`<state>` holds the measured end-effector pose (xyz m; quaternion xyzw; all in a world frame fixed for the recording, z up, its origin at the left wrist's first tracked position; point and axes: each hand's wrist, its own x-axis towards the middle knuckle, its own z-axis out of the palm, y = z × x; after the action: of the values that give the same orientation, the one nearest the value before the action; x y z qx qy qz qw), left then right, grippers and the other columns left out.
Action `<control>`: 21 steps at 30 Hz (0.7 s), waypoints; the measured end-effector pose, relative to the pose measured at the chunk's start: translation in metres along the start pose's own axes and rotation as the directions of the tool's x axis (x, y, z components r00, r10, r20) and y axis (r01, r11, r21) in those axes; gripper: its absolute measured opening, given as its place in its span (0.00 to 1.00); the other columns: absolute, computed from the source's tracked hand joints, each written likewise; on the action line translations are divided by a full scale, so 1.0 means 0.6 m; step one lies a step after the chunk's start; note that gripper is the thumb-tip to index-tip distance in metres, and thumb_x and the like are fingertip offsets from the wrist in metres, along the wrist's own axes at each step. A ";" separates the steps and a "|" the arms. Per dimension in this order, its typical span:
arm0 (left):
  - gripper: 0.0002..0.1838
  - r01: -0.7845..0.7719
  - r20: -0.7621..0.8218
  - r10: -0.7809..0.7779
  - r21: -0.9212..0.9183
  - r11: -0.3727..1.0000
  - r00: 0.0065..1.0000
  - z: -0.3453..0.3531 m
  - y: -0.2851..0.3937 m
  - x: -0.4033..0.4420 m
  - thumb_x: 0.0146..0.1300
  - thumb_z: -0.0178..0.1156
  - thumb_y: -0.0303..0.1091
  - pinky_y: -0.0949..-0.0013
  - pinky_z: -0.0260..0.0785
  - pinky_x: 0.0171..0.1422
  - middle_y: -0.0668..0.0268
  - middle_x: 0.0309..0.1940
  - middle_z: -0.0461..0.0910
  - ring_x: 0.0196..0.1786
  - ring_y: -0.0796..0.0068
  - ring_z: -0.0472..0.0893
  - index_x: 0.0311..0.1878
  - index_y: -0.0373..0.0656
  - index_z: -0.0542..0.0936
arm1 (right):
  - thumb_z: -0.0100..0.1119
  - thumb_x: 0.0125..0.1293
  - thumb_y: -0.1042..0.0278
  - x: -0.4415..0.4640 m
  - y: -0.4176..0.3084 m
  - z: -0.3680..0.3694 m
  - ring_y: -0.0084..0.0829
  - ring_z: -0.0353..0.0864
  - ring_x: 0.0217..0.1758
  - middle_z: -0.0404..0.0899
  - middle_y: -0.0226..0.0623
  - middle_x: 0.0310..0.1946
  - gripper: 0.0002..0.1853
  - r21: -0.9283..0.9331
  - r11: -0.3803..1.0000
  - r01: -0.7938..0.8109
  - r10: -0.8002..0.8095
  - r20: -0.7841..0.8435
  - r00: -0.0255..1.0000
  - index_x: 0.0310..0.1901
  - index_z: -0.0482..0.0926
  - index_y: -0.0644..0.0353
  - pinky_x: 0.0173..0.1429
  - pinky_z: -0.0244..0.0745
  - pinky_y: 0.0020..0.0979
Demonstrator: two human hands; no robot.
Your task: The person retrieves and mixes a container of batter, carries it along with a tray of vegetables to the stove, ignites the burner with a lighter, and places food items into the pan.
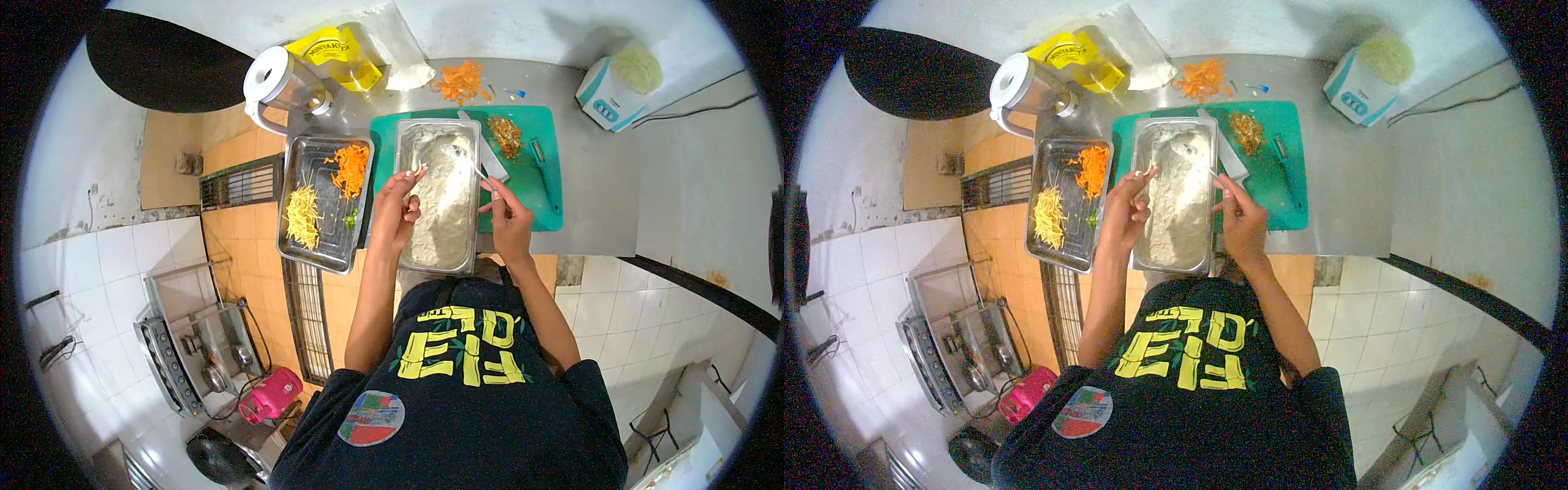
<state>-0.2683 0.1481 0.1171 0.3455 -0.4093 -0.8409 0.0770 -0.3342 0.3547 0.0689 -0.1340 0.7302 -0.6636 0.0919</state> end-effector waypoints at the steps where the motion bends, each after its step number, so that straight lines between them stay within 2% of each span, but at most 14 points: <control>1: 0.08 -0.001 -0.004 0.001 0.006 1.000 1.000 0.001 0.001 -0.002 0.74 0.59 0.34 0.85 0.55 0.20 0.58 0.59 0.82 0.23 0.87 0.68 0.49 0.44 0.73 | 0.52 0.77 0.73 -0.003 -0.006 -0.004 0.23 0.86 0.32 0.88 0.43 0.52 0.16 0.001 1.000 0.016 -0.016 0.023 1.000 0.62 0.80 0.65 0.33 0.77 0.25; 5: 0.07 0.005 -0.026 -0.004 0.028 1.000 1.000 0.010 0.005 -0.006 0.74 0.59 0.34 0.85 0.55 0.20 0.58 0.59 0.83 0.22 0.87 0.67 0.49 0.44 0.73 | 0.51 0.78 0.72 -0.009 -0.001 0.001 0.22 0.86 0.32 0.88 0.43 0.52 0.16 -0.041 0.999 0.019 -0.015 0.094 0.995 0.62 0.80 0.65 0.34 0.77 0.24; 8: 0.08 -0.012 -0.019 0.014 0.074 0.997 1.000 0.006 0.003 -0.006 0.74 0.60 0.35 0.83 0.55 0.20 0.59 0.55 0.84 0.21 0.86 0.70 0.48 0.44 0.74 | 0.50 0.78 0.72 -0.003 0.009 -0.003 0.22 0.85 0.31 0.88 0.42 0.51 0.16 -0.007 0.998 -0.058 0.058 0.024 0.998 0.62 0.80 0.66 0.35 0.77 0.23; 11: 0.10 -0.079 -0.041 0.100 0.350 0.933 0.994 -0.014 -0.016 0.003 0.72 0.61 0.34 0.83 0.58 0.20 0.62 0.53 0.85 0.22 0.86 0.73 0.52 0.43 0.74 | 0.51 0.78 0.71 -0.003 0.005 -0.005 0.20 0.84 0.30 0.88 0.41 0.50 0.16 0.009 1.000 -0.016 0.016 0.001 1.000 0.62 0.80 0.65 0.33 0.75 0.23; 14: 0.10 -0.132 -0.037 0.185 0.568 0.812 0.982 -0.028 -0.034 0.014 0.72 0.62 0.35 0.80 0.60 0.21 0.62 0.46 0.87 0.23 0.83 0.77 0.50 0.40 0.78 | 0.51 0.78 0.70 0.001 -0.009 -0.011 0.19 0.83 0.30 0.89 0.40 0.50 0.16 -0.019 1.000 -0.017 0.017 0.000 1.000 0.62 0.80 0.64 0.30 0.72 0.22; 17: 0.11 -0.148 -0.040 0.219 0.618 0.772 0.975 -0.012 -0.030 0.006 0.72 0.63 0.35 0.78 0.62 0.21 0.64 0.40 0.86 0.24 0.81 0.79 0.50 0.38 0.80 | 0.52 0.78 0.69 0.005 0.008 -0.017 0.19 0.83 0.30 0.89 0.40 0.49 0.16 0.007 1.000 -0.031 0.031 -0.039 0.999 0.61 0.81 0.63 0.28 0.69 0.22; 21: 0.13 -0.207 0.023 0.253 0.651 0.731 0.967 -0.013 -0.026 0.017 0.72 0.63 0.35 0.77 0.64 0.22 0.63 0.40 0.86 0.24 0.80 0.80 0.52 0.36 0.80 | 0.52 0.78 0.68 0.004 -0.003 -0.022 0.20 0.84 0.30 0.89 0.39 0.49 0.16 0.004 0.999 -0.045 0.045 -0.040 0.998 0.61 0.81 0.61 0.28 0.69 0.22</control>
<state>-0.2688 0.1490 0.0971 0.3254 -0.7111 -0.6193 0.0699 -0.3403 0.3663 0.0720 -0.1039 0.7336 -0.6652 0.0923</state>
